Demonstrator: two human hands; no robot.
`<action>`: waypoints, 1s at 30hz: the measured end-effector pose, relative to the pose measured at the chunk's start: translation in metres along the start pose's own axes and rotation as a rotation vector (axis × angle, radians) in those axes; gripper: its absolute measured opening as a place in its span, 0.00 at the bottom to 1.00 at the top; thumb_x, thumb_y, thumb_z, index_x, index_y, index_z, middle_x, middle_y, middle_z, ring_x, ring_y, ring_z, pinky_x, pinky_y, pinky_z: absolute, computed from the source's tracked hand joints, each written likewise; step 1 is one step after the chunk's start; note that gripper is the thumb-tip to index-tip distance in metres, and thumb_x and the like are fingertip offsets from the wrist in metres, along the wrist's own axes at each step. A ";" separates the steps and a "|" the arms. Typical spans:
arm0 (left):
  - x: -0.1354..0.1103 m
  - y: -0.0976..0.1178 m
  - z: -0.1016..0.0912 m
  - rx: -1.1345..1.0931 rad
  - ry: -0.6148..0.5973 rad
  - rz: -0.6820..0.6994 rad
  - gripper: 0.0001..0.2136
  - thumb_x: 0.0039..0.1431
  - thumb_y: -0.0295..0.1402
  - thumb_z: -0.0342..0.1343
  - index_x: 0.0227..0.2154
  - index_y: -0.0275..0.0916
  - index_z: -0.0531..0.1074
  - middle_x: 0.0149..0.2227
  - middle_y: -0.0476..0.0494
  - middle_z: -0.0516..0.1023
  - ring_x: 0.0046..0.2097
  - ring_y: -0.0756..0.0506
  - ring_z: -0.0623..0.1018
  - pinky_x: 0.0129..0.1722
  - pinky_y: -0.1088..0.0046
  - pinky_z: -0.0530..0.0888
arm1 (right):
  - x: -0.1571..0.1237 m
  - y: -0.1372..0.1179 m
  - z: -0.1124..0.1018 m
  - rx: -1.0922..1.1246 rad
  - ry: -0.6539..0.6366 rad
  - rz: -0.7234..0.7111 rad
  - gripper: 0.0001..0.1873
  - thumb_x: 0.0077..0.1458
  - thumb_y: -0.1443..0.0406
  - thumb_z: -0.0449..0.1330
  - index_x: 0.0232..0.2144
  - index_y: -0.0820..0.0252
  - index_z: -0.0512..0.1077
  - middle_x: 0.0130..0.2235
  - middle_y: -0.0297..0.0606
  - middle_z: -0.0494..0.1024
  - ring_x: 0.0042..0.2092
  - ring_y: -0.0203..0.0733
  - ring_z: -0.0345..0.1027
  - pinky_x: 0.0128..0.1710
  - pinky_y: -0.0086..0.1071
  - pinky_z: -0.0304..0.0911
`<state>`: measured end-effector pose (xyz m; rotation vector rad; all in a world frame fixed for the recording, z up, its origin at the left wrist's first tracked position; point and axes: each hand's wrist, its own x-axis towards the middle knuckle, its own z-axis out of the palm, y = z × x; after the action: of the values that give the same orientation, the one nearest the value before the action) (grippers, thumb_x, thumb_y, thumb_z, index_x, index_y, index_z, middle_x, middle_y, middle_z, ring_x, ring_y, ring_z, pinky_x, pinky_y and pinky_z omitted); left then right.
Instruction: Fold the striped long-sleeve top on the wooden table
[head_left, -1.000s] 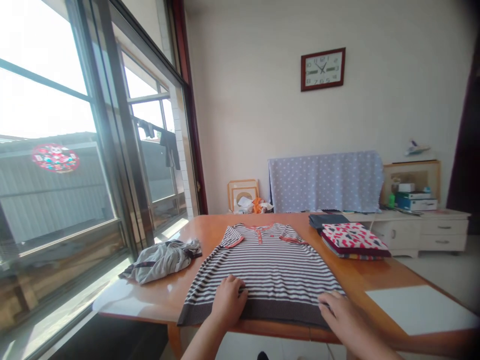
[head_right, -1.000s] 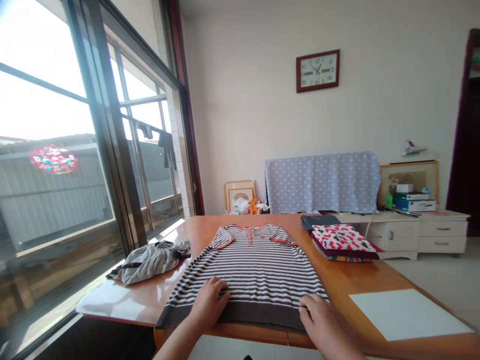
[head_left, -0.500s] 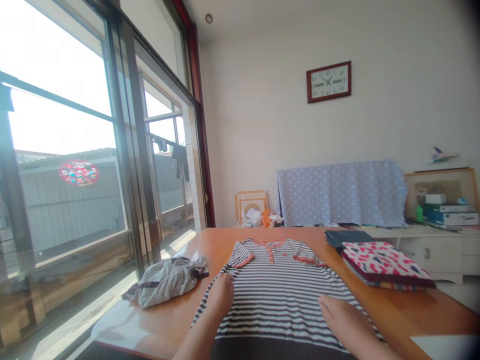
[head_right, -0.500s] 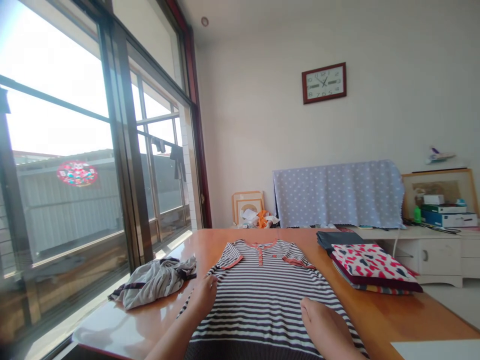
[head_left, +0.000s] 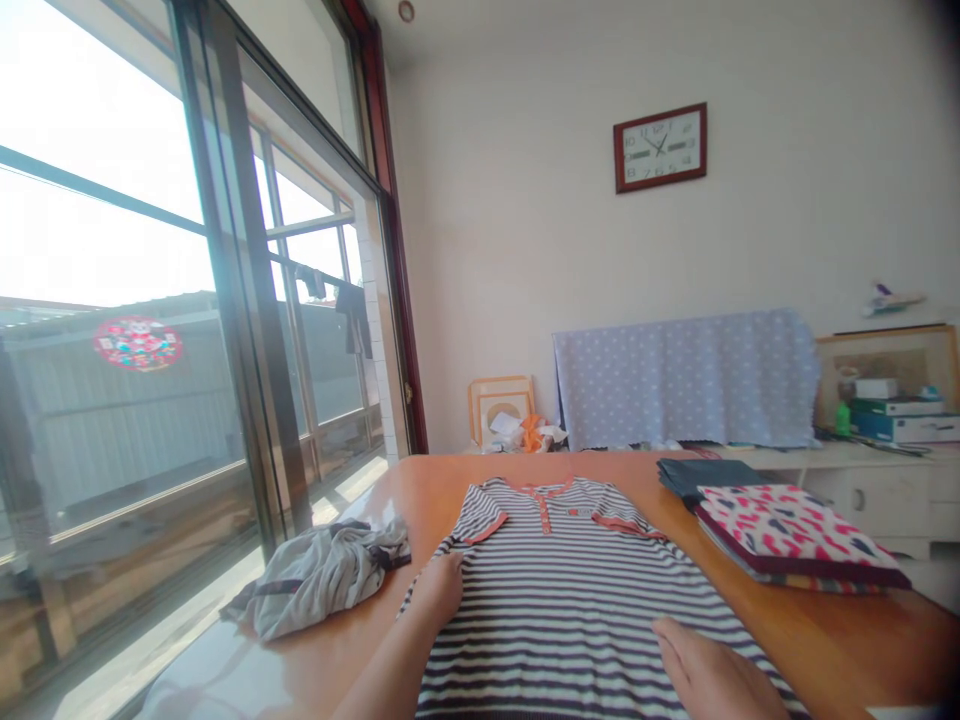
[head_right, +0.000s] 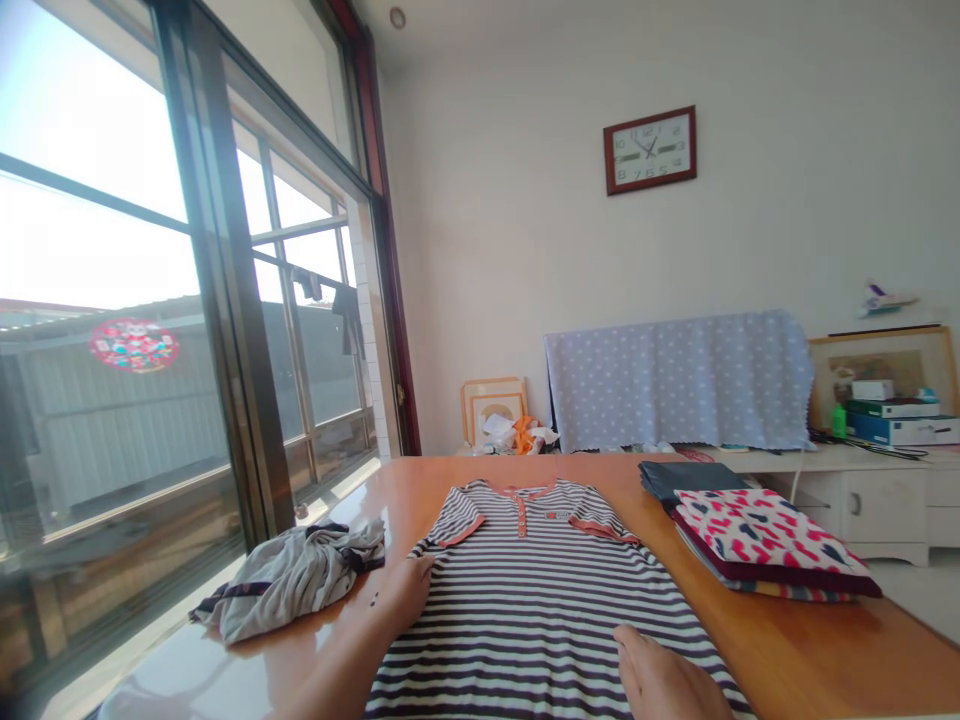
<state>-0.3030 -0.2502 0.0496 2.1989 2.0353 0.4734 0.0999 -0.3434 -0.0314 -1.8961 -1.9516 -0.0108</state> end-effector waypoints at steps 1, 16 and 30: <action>0.000 -0.002 0.001 -0.001 -0.007 0.002 0.17 0.63 0.28 0.46 0.48 0.40 0.77 0.53 0.40 0.81 0.56 0.42 0.77 0.58 0.67 0.68 | 0.000 0.001 -0.001 0.005 -0.009 -0.002 0.17 0.65 0.60 0.46 0.43 0.44 0.75 0.42 0.39 0.84 0.40 0.52 0.79 0.34 0.38 0.59; -0.007 -0.009 0.015 0.050 -0.072 0.005 0.31 0.67 0.48 0.42 0.66 0.32 0.64 0.71 0.33 0.59 0.73 0.36 0.56 0.71 0.56 0.54 | -0.007 -0.014 -0.014 -0.015 0.063 -0.026 0.14 0.67 0.62 0.47 0.41 0.47 0.72 0.35 0.35 0.84 0.36 0.48 0.77 0.31 0.36 0.48; 0.003 -0.010 0.039 0.126 -0.049 0.049 0.33 0.66 0.51 0.40 0.66 0.35 0.64 0.71 0.35 0.60 0.73 0.36 0.56 0.70 0.55 0.54 | -0.010 -0.025 -0.035 -0.012 0.087 -0.006 0.12 0.66 0.67 0.50 0.37 0.52 0.72 0.32 0.33 0.82 0.33 0.41 0.74 0.30 0.35 0.41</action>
<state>-0.3009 -0.2416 0.0107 2.3114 2.0435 0.2994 0.0857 -0.3646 0.0043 -1.8652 -1.9043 -0.1053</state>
